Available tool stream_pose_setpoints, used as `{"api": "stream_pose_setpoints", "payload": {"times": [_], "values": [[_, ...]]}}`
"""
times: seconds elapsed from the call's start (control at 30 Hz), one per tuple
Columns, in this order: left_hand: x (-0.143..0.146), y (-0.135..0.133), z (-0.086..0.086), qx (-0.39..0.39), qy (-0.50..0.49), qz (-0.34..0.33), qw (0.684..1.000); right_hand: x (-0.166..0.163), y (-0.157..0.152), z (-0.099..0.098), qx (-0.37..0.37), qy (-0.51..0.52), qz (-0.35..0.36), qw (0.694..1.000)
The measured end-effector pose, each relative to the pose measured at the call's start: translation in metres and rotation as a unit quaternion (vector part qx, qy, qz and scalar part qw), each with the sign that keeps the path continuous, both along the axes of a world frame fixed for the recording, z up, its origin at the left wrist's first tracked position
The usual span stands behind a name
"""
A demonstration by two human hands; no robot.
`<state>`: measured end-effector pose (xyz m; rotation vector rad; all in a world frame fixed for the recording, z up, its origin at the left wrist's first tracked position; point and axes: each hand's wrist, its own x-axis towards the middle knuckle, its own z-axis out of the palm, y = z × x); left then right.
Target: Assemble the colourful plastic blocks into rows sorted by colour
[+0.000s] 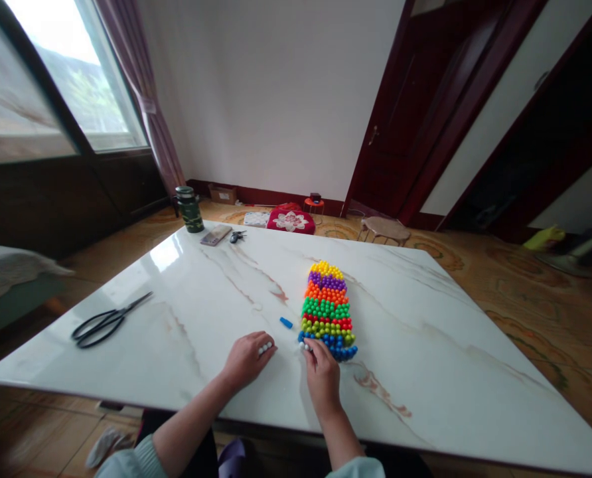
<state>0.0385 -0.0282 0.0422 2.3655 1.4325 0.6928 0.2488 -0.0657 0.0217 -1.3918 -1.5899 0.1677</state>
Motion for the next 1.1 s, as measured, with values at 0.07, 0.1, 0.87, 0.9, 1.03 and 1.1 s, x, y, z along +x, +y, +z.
{"api": "stream_pose_setpoints", "payload": {"times": [0.07,0.1,0.87,0.9,1.03,1.1], "values": [[0.000,0.000,0.000,0.002,0.001,-0.001,1.000,0.000,0.000,-0.002,0.000,0.001,0.001,1.000],[0.000,0.000,0.000,0.002,0.002,-0.002,1.000,0.000,0.000,-0.003,0.002,0.001,0.002,1.000],[0.000,-0.002,0.005,0.000,-0.013,-0.006,1.000,-0.015,-0.021,0.014,-0.045,-0.100,0.055,0.992],[0.000,-0.002,0.005,0.000,-0.016,-0.009,1.000,-0.017,-0.020,0.013,-0.046,-0.086,0.059,0.994],[0.000,-0.001,0.001,-0.004,-0.044,-0.015,0.999,-0.040,-0.011,0.017,-0.066,-0.005,0.107,0.992],[-0.001,0.000,-0.003,-0.011,-0.056,-0.015,0.998,-0.056,-0.005,0.020,-0.072,0.017,0.142,0.987]]}}
